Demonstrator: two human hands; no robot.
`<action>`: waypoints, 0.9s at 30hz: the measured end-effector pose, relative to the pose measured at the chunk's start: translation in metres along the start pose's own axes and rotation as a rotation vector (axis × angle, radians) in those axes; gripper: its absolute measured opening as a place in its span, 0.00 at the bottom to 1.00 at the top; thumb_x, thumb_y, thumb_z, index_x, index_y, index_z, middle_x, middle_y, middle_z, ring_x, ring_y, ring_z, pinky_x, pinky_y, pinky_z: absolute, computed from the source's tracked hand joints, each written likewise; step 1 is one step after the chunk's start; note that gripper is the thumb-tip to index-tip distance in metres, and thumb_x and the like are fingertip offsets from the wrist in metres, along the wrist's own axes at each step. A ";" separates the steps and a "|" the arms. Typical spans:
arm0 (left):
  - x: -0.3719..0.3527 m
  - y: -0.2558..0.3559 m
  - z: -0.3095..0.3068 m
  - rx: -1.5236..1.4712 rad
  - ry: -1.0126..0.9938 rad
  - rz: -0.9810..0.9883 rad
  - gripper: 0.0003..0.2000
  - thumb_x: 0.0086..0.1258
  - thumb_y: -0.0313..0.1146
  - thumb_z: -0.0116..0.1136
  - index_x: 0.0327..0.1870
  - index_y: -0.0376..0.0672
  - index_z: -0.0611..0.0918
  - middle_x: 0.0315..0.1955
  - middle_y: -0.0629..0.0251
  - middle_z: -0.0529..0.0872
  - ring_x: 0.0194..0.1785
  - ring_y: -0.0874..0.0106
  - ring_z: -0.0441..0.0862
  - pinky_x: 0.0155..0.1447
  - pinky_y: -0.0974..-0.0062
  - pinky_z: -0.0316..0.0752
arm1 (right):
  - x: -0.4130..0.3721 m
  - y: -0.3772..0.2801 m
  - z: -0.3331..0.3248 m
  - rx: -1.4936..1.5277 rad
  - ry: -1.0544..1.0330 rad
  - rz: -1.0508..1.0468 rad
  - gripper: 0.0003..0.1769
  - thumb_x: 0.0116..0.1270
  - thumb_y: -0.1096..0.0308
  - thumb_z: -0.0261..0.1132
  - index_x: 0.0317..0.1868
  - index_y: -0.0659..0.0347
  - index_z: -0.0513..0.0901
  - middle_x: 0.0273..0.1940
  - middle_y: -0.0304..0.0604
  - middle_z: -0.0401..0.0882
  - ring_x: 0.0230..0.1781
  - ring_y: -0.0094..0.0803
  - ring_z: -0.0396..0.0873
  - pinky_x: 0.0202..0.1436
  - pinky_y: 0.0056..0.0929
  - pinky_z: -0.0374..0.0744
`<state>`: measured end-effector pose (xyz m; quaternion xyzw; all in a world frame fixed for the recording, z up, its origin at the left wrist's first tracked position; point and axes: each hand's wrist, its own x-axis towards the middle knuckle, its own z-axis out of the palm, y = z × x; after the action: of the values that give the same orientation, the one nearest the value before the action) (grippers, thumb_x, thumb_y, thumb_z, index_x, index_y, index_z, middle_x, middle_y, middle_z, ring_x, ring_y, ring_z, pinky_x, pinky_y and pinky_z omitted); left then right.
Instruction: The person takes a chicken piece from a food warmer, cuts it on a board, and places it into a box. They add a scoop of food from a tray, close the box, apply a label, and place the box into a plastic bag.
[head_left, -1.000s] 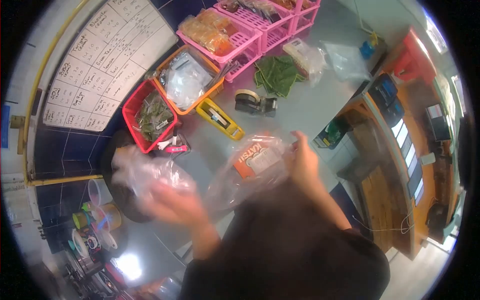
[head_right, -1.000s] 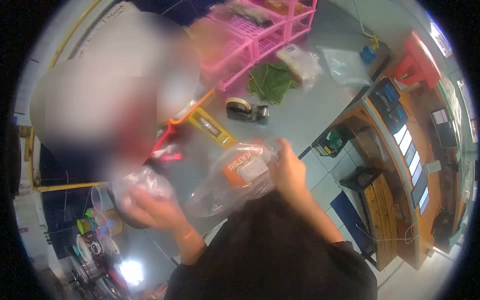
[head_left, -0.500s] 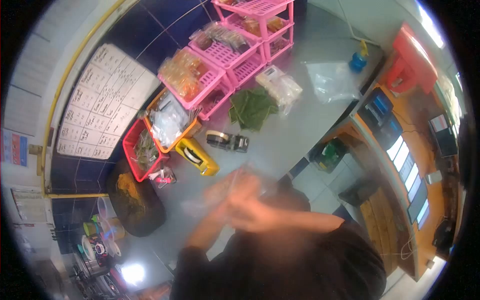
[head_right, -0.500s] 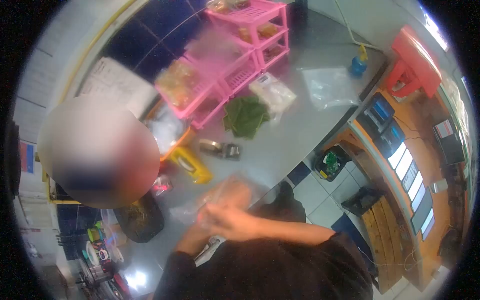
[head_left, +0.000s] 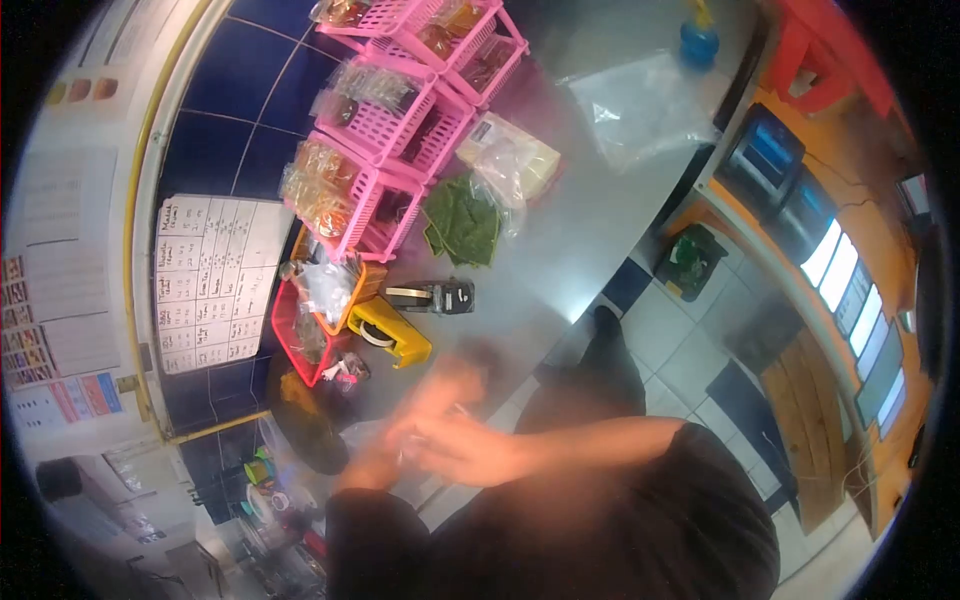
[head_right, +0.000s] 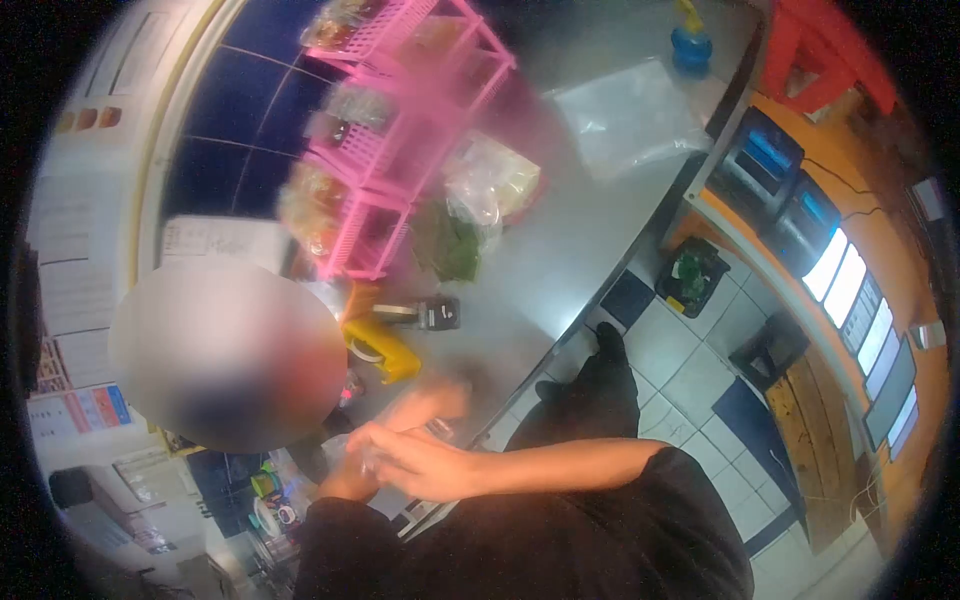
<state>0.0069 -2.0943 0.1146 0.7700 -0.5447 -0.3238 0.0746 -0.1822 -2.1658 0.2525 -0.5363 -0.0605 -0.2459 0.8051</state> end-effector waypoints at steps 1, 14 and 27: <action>0.000 0.002 -0.001 -0.004 -0.001 -0.003 0.23 0.71 0.48 0.55 0.58 0.40 0.80 0.53 0.53 0.83 0.61 0.58 0.78 0.62 0.60 0.75 | 0.001 -0.004 -0.003 -0.003 -0.013 -0.003 0.19 0.74 0.74 0.53 0.63 0.59 0.65 0.45 0.51 0.82 0.43 0.41 0.84 0.46 0.38 0.83; -0.039 0.024 -0.009 -0.045 0.135 -0.060 0.28 0.71 0.56 0.53 0.61 0.40 0.79 0.55 0.54 0.83 0.63 0.62 0.78 0.61 0.62 0.76 | 0.032 0.015 0.004 -0.064 0.124 0.135 0.26 0.73 0.76 0.57 0.70 0.58 0.63 0.54 0.45 0.83 0.48 0.27 0.83 0.43 0.27 0.83; -0.247 0.051 -0.155 0.704 0.015 0.106 0.13 0.63 0.36 0.62 0.48 0.47 0.83 0.38 0.63 0.85 0.56 0.66 0.81 0.71 0.53 0.66 | 0.058 0.009 0.044 -0.214 0.079 0.336 0.45 0.64 0.78 0.64 0.77 0.56 0.51 0.49 0.53 0.85 0.33 0.33 0.84 0.32 0.30 0.82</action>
<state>0.0082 -1.9325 0.3626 0.7214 -0.6616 -0.1064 -0.1745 -0.1197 -2.1434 0.2840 -0.6114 0.0879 -0.1337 0.7750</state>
